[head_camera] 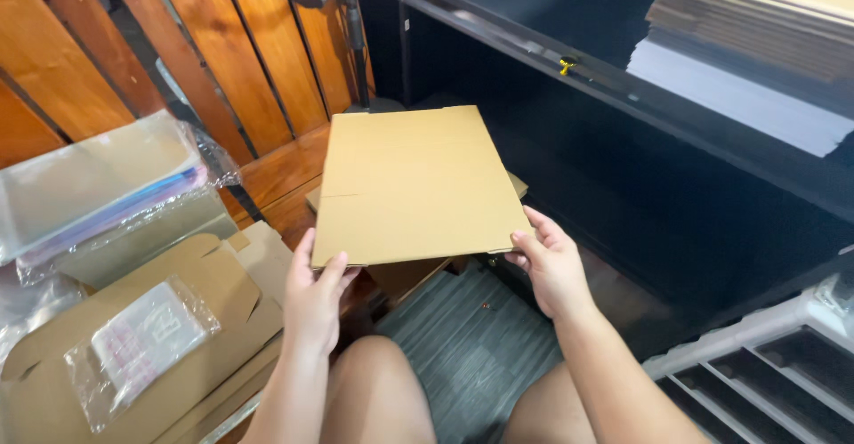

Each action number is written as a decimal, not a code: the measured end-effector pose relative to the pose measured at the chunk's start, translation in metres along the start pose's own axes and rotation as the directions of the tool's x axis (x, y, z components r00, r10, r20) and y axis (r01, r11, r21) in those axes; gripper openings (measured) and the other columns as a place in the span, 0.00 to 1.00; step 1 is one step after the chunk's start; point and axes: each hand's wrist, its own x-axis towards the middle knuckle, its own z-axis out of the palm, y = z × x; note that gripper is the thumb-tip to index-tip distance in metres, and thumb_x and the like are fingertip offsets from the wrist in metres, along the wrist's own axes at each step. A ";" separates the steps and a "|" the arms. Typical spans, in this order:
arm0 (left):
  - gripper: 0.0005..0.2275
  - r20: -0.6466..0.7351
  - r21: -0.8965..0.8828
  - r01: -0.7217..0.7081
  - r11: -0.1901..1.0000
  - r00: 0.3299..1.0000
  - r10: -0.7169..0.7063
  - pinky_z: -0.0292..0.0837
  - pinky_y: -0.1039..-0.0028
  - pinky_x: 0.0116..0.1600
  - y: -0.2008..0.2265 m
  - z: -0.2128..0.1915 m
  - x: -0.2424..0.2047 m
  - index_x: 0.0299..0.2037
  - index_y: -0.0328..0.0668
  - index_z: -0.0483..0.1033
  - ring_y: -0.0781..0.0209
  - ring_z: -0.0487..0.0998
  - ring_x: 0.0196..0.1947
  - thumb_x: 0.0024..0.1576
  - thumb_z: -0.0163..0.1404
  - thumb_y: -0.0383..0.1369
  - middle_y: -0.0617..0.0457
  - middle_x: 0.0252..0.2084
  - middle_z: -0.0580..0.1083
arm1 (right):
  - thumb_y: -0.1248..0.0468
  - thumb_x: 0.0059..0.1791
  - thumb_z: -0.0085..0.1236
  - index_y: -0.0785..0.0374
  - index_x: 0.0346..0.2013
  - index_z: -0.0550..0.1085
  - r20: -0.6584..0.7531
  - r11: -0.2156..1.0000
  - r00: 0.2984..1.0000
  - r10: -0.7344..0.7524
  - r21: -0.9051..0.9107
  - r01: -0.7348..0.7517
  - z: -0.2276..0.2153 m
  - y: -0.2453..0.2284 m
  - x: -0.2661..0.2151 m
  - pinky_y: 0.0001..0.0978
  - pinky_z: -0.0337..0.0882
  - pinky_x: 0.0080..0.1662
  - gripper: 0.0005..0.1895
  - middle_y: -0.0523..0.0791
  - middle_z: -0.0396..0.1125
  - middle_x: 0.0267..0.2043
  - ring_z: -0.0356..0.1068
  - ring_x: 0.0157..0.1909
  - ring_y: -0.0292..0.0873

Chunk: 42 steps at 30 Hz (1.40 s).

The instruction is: The person sits on the floor and organizes flat cardboard sheets by stacking them on a black shelf. They also handle plastic-wrapped items and flat cardboard box cutouts, placing them on the shelf or arranging them on the floor.

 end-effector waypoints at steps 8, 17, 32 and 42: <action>0.33 0.091 -0.147 -0.086 0.985 0.991 0.100 0.76 0.64 0.55 0.074 0.011 -0.034 0.76 0.38 0.54 0.55 0.75 0.54 0.57 0.47 0.21 0.46 0.64 0.72 | 0.71 0.48 0.56 0.70 0.63 0.70 0.043 0.998 0.997 -0.061 -0.020 0.062 0.027 -0.127 -0.032 0.29 0.73 0.39 0.27 0.51 0.74 0.50 0.73 0.42 0.43; 0.32 0.218 -0.221 -0.159 0.962 0.953 0.208 0.77 0.64 0.54 0.134 0.070 -0.051 0.75 0.34 0.57 0.57 0.76 0.51 0.57 0.48 0.23 0.51 0.61 0.71 | 0.68 0.49 0.57 0.67 0.63 0.71 -0.043 0.966 0.971 -0.237 -0.119 0.231 0.024 -0.233 -0.047 0.27 0.77 0.40 0.26 0.47 0.74 0.42 0.74 0.38 0.40; 0.28 0.286 -0.219 -0.230 0.948 0.914 0.287 0.88 0.56 0.55 0.195 0.136 -0.084 0.70 0.44 0.60 0.58 0.79 0.52 0.57 0.50 0.25 0.51 0.48 0.75 | 0.70 0.48 0.54 0.71 0.57 0.75 -0.144 0.943 0.932 -0.333 -0.043 0.331 0.004 -0.293 -0.065 0.25 0.80 0.44 0.22 0.48 0.72 0.37 0.72 0.35 0.36; 0.28 0.347 -0.243 -0.257 0.935 0.878 0.331 0.88 0.54 0.54 0.200 0.144 -0.106 0.68 0.44 0.58 0.55 0.77 0.59 0.55 0.50 0.26 0.49 0.64 0.71 | 0.68 0.47 0.53 0.68 0.52 0.78 -0.176 0.894 0.882 -0.437 0.019 0.447 -0.014 -0.311 -0.071 0.22 0.81 0.40 0.19 0.49 0.75 0.37 0.75 0.33 0.37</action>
